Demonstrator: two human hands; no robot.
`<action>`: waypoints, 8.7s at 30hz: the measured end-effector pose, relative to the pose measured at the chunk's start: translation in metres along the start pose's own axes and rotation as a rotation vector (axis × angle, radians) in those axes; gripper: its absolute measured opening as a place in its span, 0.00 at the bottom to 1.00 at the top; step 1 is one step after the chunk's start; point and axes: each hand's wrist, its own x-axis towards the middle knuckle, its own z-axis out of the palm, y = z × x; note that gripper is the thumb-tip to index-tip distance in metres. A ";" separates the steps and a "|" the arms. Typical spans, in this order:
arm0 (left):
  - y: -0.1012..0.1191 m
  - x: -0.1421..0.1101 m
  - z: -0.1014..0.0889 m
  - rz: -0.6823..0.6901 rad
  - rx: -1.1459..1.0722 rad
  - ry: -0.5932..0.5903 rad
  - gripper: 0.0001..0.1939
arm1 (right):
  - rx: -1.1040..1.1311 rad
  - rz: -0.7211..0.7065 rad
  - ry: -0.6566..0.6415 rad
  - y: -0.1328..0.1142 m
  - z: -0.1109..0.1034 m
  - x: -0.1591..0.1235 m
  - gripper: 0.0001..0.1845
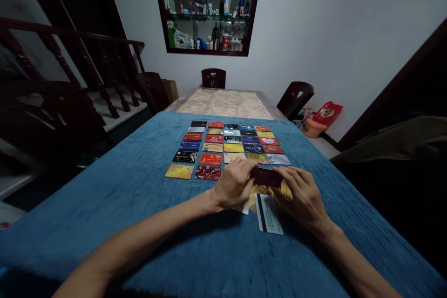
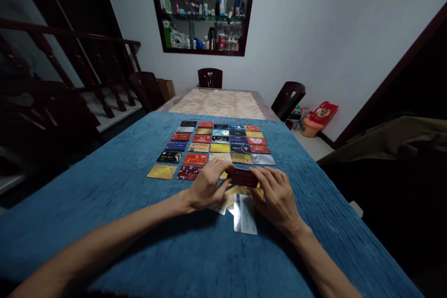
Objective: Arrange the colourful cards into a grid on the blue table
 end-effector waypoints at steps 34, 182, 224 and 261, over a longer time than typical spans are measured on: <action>-0.046 0.005 -0.070 0.124 0.436 -0.198 0.17 | -0.029 -0.196 -0.081 0.003 0.026 0.069 0.28; -0.255 -0.001 -0.118 -0.410 0.405 -0.229 0.17 | 0.338 -0.069 -0.590 0.019 0.169 0.185 0.09; 0.005 0.005 0.006 0.429 0.038 -0.707 0.14 | 0.397 0.074 -0.669 0.043 0.020 0.014 0.09; 0.009 0.017 0.025 0.304 0.220 -0.638 0.09 | 0.325 0.347 -0.942 0.012 -0.038 0.007 0.25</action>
